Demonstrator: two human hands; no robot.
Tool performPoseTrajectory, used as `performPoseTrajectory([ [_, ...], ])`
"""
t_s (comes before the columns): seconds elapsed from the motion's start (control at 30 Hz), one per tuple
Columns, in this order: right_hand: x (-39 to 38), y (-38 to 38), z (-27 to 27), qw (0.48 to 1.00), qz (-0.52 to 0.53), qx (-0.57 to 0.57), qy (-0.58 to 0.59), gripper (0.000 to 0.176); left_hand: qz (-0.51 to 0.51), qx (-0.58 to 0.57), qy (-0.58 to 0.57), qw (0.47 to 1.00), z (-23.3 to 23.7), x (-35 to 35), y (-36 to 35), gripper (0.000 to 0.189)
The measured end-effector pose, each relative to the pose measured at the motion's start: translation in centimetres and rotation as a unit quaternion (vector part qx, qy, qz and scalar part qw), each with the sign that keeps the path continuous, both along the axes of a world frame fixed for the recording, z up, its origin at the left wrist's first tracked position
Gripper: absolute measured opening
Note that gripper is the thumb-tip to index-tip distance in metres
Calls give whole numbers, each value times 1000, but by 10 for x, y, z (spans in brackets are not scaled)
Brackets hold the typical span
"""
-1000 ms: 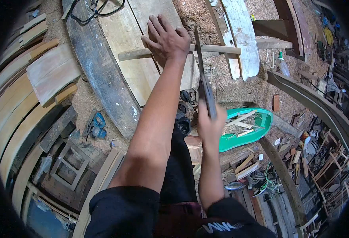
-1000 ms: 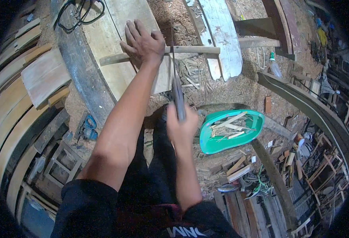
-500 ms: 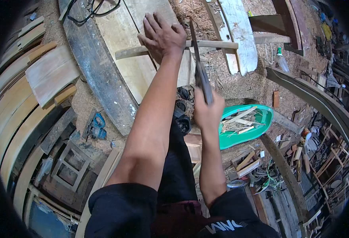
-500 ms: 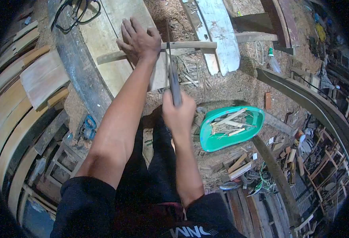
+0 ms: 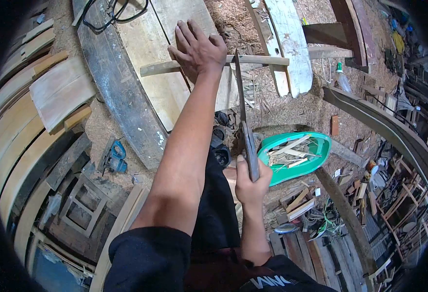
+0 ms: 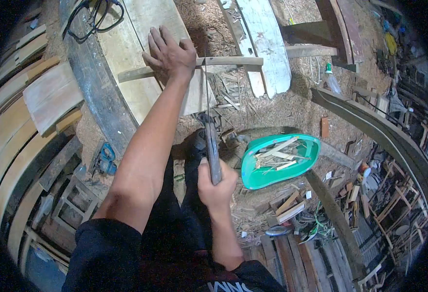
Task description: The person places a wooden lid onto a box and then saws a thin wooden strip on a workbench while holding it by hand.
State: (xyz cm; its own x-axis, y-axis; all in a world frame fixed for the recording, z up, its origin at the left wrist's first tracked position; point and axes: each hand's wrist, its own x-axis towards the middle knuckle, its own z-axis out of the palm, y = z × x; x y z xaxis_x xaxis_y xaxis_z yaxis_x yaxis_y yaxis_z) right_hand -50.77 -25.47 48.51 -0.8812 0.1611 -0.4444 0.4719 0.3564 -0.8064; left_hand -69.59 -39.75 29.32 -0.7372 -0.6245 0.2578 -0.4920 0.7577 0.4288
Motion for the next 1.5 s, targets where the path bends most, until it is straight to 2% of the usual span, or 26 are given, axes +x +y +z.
performPoseTrajectory([
  [0.07,-20,-3,-17,1000,4,6,19,28,2,4,2,1000,-1,-1,1,72],
  [0.13,-69,-14,-52,1000,16,-1,-16,33,5,7,9,1000,-2,0,1,72],
  [0.2,-77,-15,-47,999,35,12,-30,30,6,4,3,1000,-3,2,1,72],
  [0.3,-9,2,-10,1000,27,4,-2,26,5,-4,-4,1000,-3,1,3,71],
  [0.37,-3,2,-1,1000,3,-14,-5,24,10,-4,-10,1000,-2,-1,-3,71],
  [0.4,-12,0,-2,1000,-5,-17,-11,24,6,5,-18,1000,1,2,-3,72],
  [0.47,-59,-11,-37,1000,22,3,-22,25,-1,26,-27,999,6,2,1,74],
  [0.57,-81,-22,-43,999,19,3,-39,26,0,26,-29,999,7,1,3,73],
  [0.67,-11,-1,-2,1000,-5,-5,-30,27,2,19,-20,1000,2,1,2,72],
  [0.77,-16,3,-5,999,-16,-10,-46,27,10,-9,-29,999,2,0,0,72],
  [0.8,-40,-3,-17,1000,8,19,-15,29,9,-7,-22,1000,3,-2,-2,72],
  [0.9,-75,-18,-52,999,8,-27,-39,33,9,7,-13,1000,2,1,2,72],
  [0.93,-72,-16,-52,999,3,-34,-40,32,10,5,-18,1000,2,1,1,72],
  [1.0,-35,-6,-17,999,22,12,-30,31,3,3,-28,1000,3,1,1,73],
  [1.07,-2,-2,0,999,-31,-15,-21,31,-4,32,-31,999,6,1,1,74],
  [1.13,-17,-7,-10,999,-29,-12,15,28,-3,21,-34,999,6,1,0,74],
  [1.2,-61,-16,-44,999,-13,-14,-27,25,0,20,-25,999,4,0,1,73],
  [1.3,-73,-20,-43,998,-6,-44,-49,26,2,19,-16,1000,3,0,1,73],
  [1.4,-11,-2,-5,999,-9,-27,-41,30,-1,13,-30,999,4,1,1,74],
  [1.5,-20,1,-18,1000,-4,-15,-16,32,-2,28,-38,999,8,1,0,75],
])
